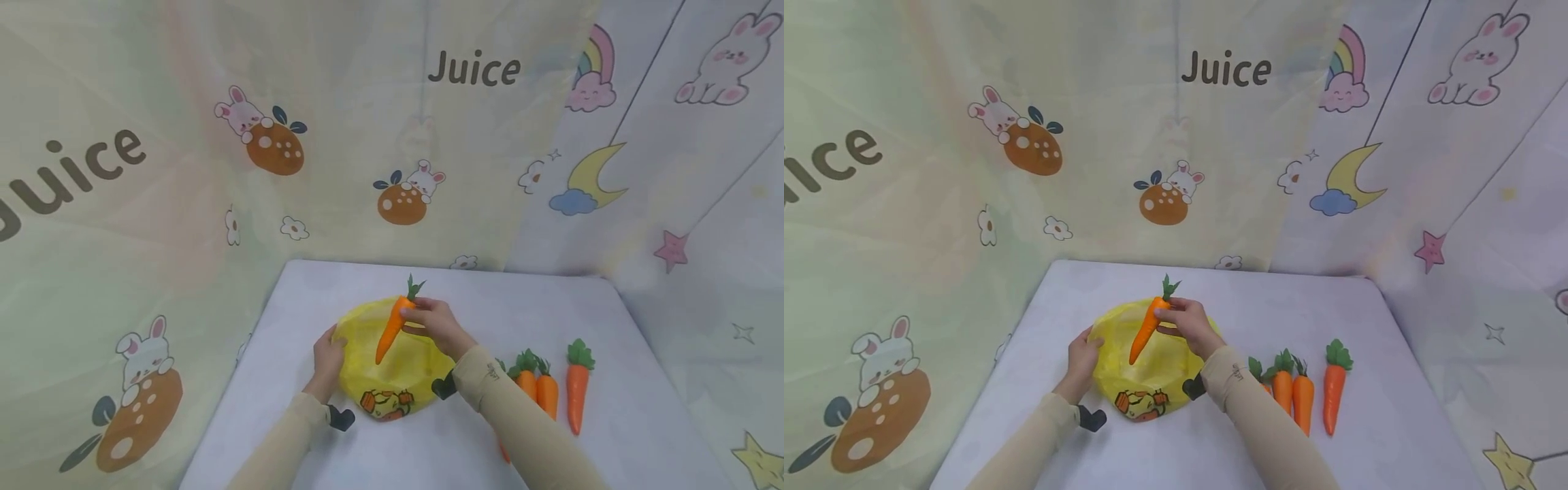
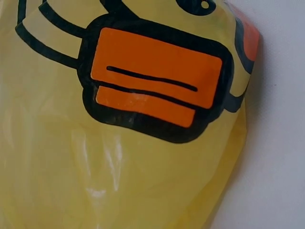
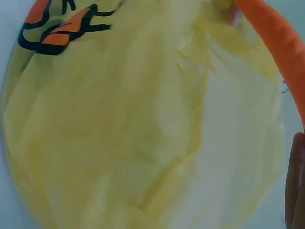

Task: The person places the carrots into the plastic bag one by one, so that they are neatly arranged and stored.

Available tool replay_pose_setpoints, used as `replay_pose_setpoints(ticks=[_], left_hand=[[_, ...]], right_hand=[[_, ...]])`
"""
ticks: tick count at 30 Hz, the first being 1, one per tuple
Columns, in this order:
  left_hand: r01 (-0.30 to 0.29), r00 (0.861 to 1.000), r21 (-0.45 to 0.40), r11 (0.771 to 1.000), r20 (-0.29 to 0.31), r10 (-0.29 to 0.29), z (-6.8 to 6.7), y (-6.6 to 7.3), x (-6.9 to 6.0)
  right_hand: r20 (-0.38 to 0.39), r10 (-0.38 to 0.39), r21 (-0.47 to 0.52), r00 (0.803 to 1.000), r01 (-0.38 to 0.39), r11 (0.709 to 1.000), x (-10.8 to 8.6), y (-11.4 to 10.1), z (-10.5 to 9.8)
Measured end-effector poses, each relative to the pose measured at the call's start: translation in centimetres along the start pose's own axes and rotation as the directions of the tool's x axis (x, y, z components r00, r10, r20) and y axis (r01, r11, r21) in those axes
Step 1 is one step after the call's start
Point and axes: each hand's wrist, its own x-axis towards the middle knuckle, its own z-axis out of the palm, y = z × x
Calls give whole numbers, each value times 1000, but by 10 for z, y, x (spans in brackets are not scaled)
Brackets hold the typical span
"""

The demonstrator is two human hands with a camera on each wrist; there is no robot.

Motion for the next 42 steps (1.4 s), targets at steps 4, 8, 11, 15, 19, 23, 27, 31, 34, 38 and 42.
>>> replay_pose_setpoints(ticks=[4,8,11,15,19,23,27,31,34,38,42], left_hand=[[-4,1000,-4,1000,2,4,2,0,-2],[1,1000,-4,1000,2,-1,3,0,-3],[-4,1000,-8,1000,2,4,2,1,-4],[-9,1000,-18,1000,14,9,1,1,-3],[-1,1000,-26,1000,31,2,3,0,-4],[7,999,-27,1000,43,-6,6,0,-6],[5,999,-25,1000,46,-4,8,-1,-6],[-7,999,-21,1000,46,8,9,-3,-3],[-10,999,-17,1000,49,11,8,-3,-2],[-9,999,-19,1000,53,10,6,-1,-3],[-14,998,-16,1000,54,15,5,0,-3]], right_hand=[[-6,15,28,1000,-14,1000,5,16,6],[14,25,18,1000,-25,1000,9,28,14],[24,50,2,998,-50,999,12,34,22],[17,94,-26,995,-93,995,16,42,32],[-2,126,-31,992,-126,992,20,49,42],[-22,154,-12,988,-155,988,24,58,50],[-37,167,-7,985,-167,986,30,66,55],[-52,168,-43,984,-170,985,35,69,57],[-66,156,-116,986,-163,980,37,71,59],[-62,130,-192,990,-140,971,38,72,61],[-25,106,-222,994,-109,969,38,73,66]])
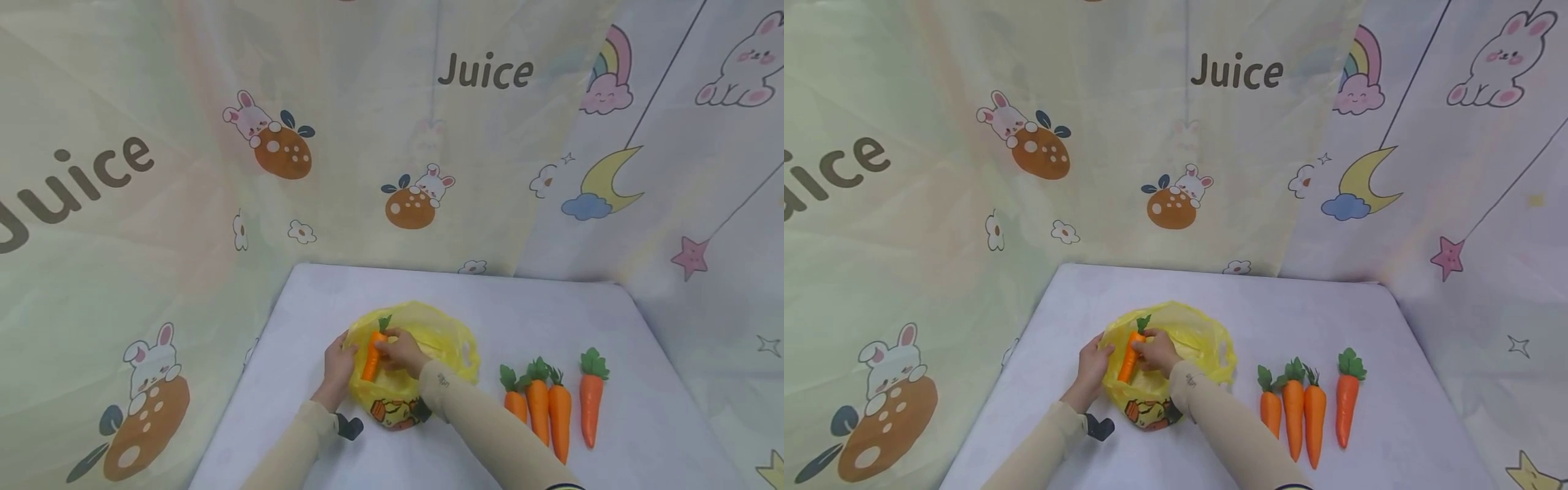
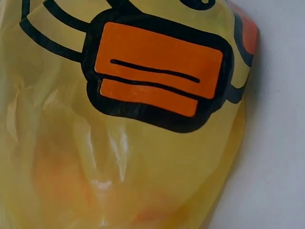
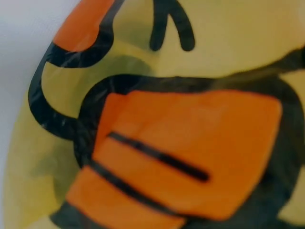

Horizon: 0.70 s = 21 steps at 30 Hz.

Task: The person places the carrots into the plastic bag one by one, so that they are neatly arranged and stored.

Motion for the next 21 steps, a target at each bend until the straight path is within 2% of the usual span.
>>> replay_pose_setpoints(ticks=[13,21], left_hand=[[18,1000,21,1000,-7,-17,2,4,0],[9,1000,8,1000,-16,-9,2,1,3]], right_hand=[[72,-4,-100,997,11,995,-10,-1,-1],[112,-71,-116,991,84,990,-18,-3,-13]])
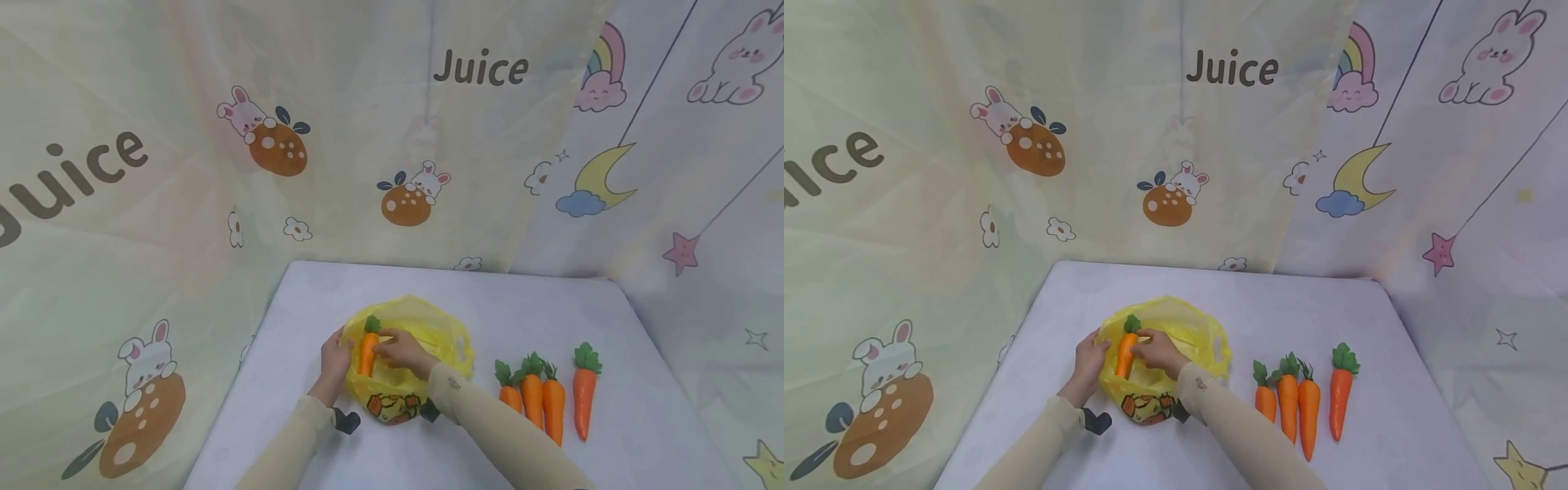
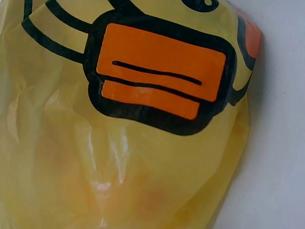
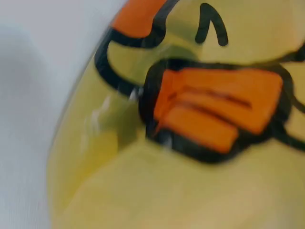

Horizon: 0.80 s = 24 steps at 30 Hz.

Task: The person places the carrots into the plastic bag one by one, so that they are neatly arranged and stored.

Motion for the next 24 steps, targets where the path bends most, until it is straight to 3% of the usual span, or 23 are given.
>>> replay_pose_setpoints(ticks=[5,8,10,13,15,18,21,24], left_hand=[[14,1000,10,1000,4,-14,-2,-1,-1],[9,1000,19,1000,1,-9,-4,-1,-1],[3,1000,26,1000,0,-3,-5,-1,-1],[4,1000,38,999,4,-4,-5,-1,0],[7,1000,39,999,9,-7,-5,-1,1],[18,1000,40,999,14,-19,-5,-2,3],[24,1000,46,999,18,-25,-5,-3,4],[22,999,49,999,23,-23,-4,-2,3]], right_hand=[[16,-87,-103,996,88,991,-20,-11,-26],[-41,-177,-278,983,159,947,-32,-23,-46],[-100,-253,-460,962,181,869,-41,-32,-62],[-178,-365,-708,914,139,693,-56,-43,-88],[-217,-422,-810,880,79,581,-67,-48,-105],[-258,-489,-888,833,-5,460,-81,-54,-126],[-304,-505,-910,808,-89,406,-93,-54,-143],[-362,-460,-891,811,-156,426,-103,-52,-155]])
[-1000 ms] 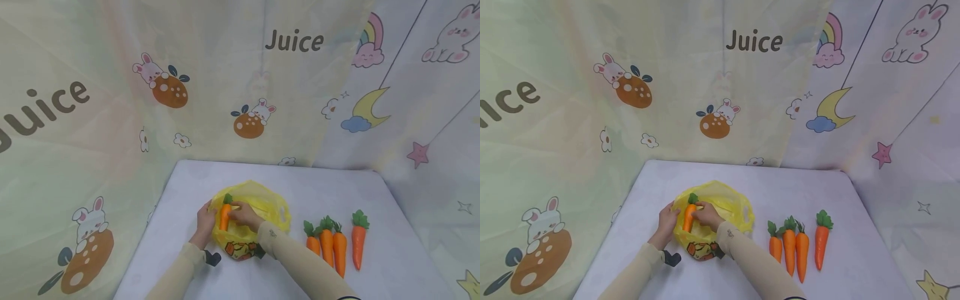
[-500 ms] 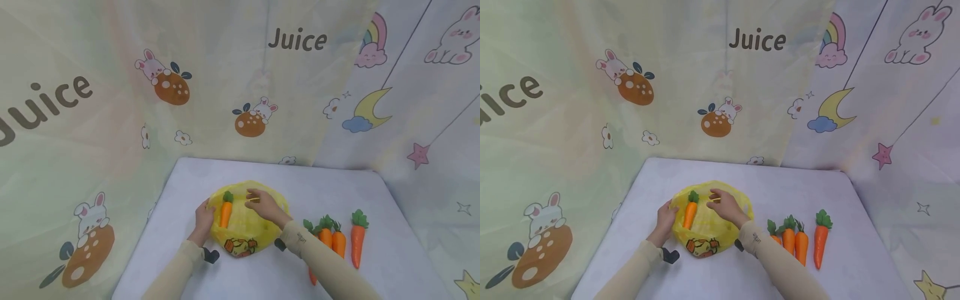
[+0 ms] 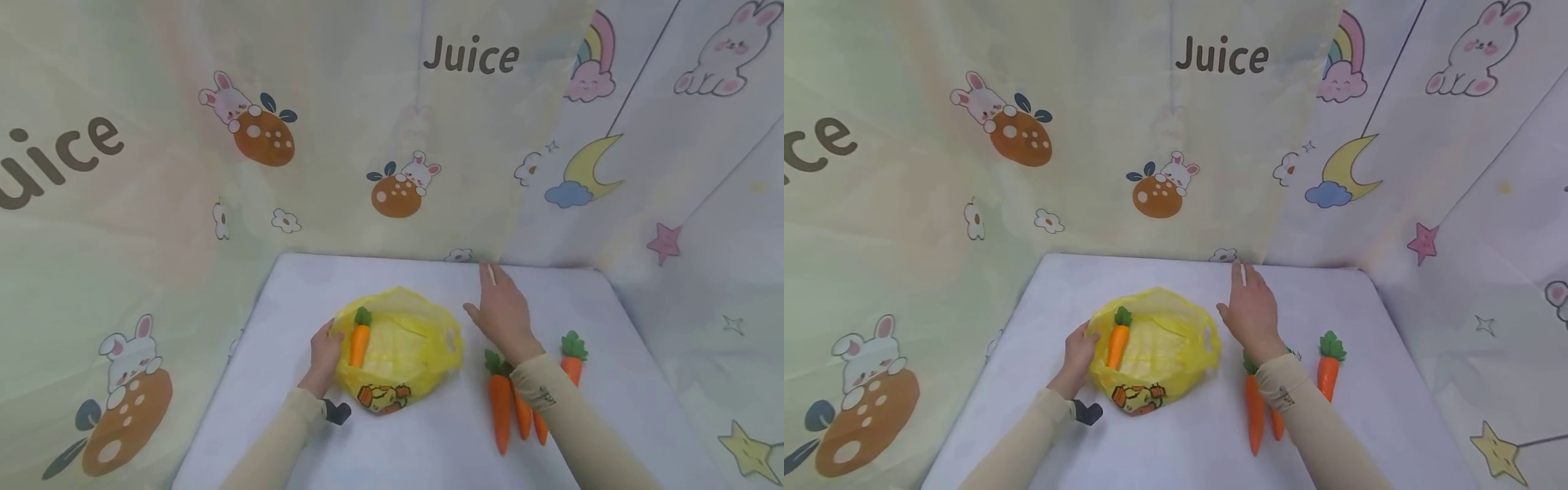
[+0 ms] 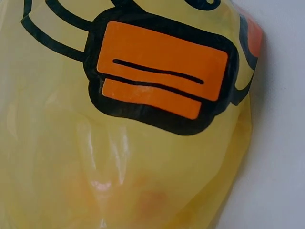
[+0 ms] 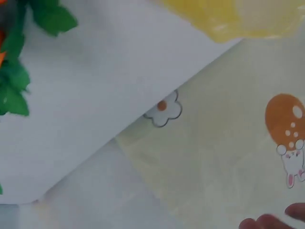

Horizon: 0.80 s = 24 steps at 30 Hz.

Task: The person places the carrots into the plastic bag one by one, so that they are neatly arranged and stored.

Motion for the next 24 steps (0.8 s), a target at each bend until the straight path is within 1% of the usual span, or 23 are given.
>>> replay_pose_setpoints(ticks=[3,5,8,11,13,15,19,20,23,24], left_hand=[[-8,1000,-1,1000,1,8,-1,3,-1],[-8,1000,4,1000,0,8,-2,3,-2],[-1,1000,7,1000,-3,1,-3,4,-3],[12,1000,8,1000,-9,-11,-4,5,-4],[10,1000,10,1000,-7,-10,-4,5,-5],[15,1000,15,1000,-4,-15,-4,5,-6],[12,1000,19,1000,1,-12,-2,5,-8],[12,1000,18,1000,2,-12,-2,5,-9],[11,1000,15,1000,5,-11,-1,5,-10],[12,1000,13,1000,6,-12,-1,5,-10]], right_hand=[[66,85,24,994,-87,996,-5,9,-1],[123,140,42,983,-146,988,-10,14,0],[217,208,45,954,-222,974,-19,21,6],[304,259,38,917,-283,958,-27,25,12],[352,280,30,893,-310,950,-33,28,16],[406,298,27,864,-338,941,-39,31,17],[503,313,27,806,-376,926,-53,36,17],[522,310,30,795,-380,924,-56,37,17],[553,304,35,776,-386,922,-64,39,20],[557,302,36,774,-386,922,-66,39,22]])
